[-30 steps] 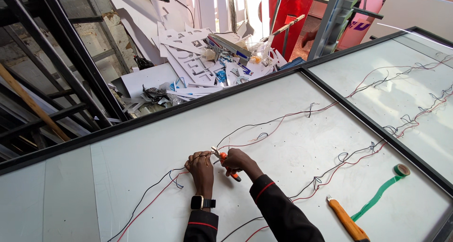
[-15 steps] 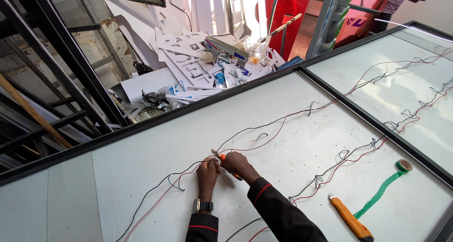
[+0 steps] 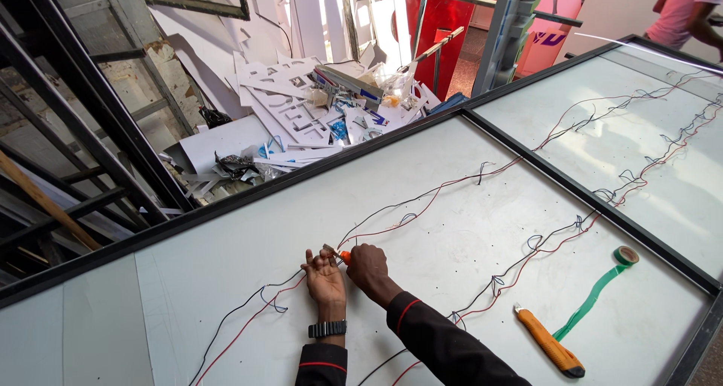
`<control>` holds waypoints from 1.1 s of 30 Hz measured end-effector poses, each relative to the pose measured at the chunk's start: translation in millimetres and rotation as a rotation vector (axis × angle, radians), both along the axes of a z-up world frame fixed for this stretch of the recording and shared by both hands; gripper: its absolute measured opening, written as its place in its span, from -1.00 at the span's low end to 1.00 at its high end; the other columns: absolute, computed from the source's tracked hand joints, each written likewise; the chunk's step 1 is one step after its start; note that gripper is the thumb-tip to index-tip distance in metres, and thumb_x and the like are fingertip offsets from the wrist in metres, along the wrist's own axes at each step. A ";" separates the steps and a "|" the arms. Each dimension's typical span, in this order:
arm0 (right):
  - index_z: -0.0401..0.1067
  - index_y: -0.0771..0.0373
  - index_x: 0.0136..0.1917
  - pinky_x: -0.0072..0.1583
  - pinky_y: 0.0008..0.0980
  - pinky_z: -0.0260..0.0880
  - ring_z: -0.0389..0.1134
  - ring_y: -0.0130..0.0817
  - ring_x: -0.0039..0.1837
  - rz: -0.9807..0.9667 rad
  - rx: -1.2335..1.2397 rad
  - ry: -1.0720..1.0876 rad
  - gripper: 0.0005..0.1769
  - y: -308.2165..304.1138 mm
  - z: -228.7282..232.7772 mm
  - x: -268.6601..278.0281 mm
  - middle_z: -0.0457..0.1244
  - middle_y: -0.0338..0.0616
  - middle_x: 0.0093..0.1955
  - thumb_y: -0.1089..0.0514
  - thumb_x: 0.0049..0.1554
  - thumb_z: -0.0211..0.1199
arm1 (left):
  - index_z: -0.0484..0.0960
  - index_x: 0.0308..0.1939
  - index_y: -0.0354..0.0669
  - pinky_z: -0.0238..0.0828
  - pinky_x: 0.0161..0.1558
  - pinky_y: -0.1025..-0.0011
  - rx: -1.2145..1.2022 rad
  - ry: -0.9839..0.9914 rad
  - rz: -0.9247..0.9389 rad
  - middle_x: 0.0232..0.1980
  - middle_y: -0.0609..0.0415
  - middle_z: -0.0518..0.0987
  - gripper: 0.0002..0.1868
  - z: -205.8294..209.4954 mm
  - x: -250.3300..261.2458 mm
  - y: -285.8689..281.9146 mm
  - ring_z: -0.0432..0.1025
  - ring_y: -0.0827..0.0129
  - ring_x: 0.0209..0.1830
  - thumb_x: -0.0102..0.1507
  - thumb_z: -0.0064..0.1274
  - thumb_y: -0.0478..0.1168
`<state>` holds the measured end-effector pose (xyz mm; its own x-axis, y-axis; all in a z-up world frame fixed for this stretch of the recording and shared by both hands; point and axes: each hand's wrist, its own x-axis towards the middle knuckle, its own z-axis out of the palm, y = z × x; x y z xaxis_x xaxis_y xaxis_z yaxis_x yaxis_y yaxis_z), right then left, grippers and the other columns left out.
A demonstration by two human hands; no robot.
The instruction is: The person strips insulation from several colored wires using a utility knife and pliers, then twists the exposed conductors together by hand on a white work surface. The person repeats this process for multiple wire pairs, organizing them along the surface.
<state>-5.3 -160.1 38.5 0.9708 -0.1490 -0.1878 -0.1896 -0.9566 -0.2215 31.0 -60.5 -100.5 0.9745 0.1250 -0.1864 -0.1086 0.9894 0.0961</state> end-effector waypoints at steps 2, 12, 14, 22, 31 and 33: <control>0.69 0.45 0.16 -0.02 0.09 0.70 0.62 0.18 0.00 -0.007 -0.006 -0.009 -0.56 -3.9 -0.1 9.7 0.49 0.19 -0.10 0.10 0.10 0.50 | 0.60 0.43 -0.12 0.55 0.45 0.23 -0.056 -0.031 -0.018 -0.29 0.22 0.42 -0.46 -9.6 7.6 -1.1 0.51 0.34 -0.02 0.68 -0.27 0.16; 0.73 0.35 0.09 -0.15 0.21 0.66 0.61 0.16 0.02 -0.102 -0.088 0.027 -0.64 -14.4 -27.3 48.3 0.51 0.13 -0.11 0.05 0.15 0.46 | 0.61 0.34 -0.12 0.51 0.45 0.28 -0.125 -0.108 -0.086 -0.47 0.33 0.12 -0.57 -17.5 9.1 -7.4 0.31 0.45 -0.31 0.67 -0.25 0.04; 0.74 0.34 0.09 -0.17 0.20 0.65 0.61 0.15 0.02 -0.129 -0.082 0.050 -0.64 -8.8 -34.6 53.8 0.52 0.12 -0.10 0.05 0.15 0.45 | 0.61 0.35 -0.11 0.51 0.47 0.25 -0.108 -0.107 -0.096 -0.48 0.32 0.13 -0.56 -18.8 8.2 -1.9 0.32 0.42 -0.31 0.67 -0.25 0.06; 0.74 0.33 0.10 -0.18 0.22 0.64 0.61 0.16 0.01 -0.189 -0.099 0.086 -0.60 -1.1 -29.1 56.0 0.52 0.13 -0.10 -0.02 0.15 0.51 | 0.62 0.34 -0.09 0.53 0.53 0.26 -0.034 -0.106 -0.112 -0.51 0.31 0.09 -0.54 -17.8 3.9 0.1 0.33 0.41 -0.33 0.68 -0.28 0.07; 0.73 0.32 0.09 -0.08 0.22 0.66 0.62 0.15 0.08 -0.239 -0.044 0.098 -0.63 -3.4 -35.9 60.3 0.54 0.10 -0.08 0.02 0.13 0.48 | 0.65 0.19 0.00 0.51 0.53 0.24 -0.015 -0.168 -0.123 -0.55 0.28 0.13 -0.61 -17.5 -5.9 8.9 0.36 0.39 -0.31 0.69 -0.29 0.04; 0.72 0.30 0.10 -0.06 0.23 0.66 0.62 0.15 0.13 -0.254 -0.070 0.131 -0.61 -2.3 -30.6 67.2 0.54 0.05 -0.02 -0.03 0.15 0.46 | 0.64 0.17 -0.03 0.51 0.52 0.24 0.002 -0.176 -0.128 -0.53 0.28 0.16 -0.62 -5.4 -4.4 10.7 0.39 0.38 -0.27 0.69 -0.28 0.02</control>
